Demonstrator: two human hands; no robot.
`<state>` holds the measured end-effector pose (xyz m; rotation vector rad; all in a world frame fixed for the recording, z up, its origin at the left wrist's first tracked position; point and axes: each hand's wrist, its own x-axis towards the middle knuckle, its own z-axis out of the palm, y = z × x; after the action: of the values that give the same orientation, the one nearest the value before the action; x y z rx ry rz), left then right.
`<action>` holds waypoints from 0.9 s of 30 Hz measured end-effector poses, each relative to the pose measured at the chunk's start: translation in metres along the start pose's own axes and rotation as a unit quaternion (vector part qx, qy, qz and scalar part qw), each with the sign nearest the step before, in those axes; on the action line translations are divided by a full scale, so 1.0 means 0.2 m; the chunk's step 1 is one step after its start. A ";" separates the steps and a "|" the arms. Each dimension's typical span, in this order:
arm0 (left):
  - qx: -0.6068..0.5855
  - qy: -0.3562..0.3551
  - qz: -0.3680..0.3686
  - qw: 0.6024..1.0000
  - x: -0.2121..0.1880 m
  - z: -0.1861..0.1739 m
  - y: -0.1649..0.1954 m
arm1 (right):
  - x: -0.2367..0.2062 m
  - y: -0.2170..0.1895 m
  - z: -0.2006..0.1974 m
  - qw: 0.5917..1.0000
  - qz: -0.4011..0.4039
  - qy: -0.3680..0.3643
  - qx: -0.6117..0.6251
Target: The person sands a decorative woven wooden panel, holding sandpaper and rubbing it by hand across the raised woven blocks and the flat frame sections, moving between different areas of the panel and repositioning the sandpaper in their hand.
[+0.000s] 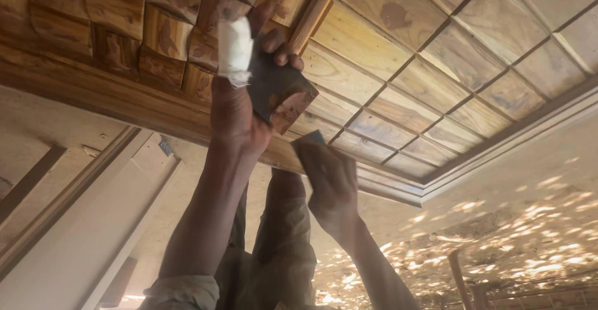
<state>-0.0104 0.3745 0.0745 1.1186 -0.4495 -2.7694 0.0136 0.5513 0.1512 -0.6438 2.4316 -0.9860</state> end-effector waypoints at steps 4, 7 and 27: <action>0.141 -0.055 0.062 0.986 -0.03 0.06 0.00 | 0.07 0.00 -0.11 0.999 -0.017 0.039 0.004; 0.242 -0.069 0.091 0.964 -0.07 0.10 0.00 | 0.13 -0.05 -0.14 1.000 -0.010 0.024 0.001; 0.072 0.033 -0.031 0.996 -0.26 -0.39 -0.23 | 0.46 0.32 -0.22 0.981 0.185 0.058 0.033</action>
<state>0.0813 0.4121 0.0412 1.2720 -0.6263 -2.7797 -0.0994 0.5634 0.1137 -0.1040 2.4817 -0.9627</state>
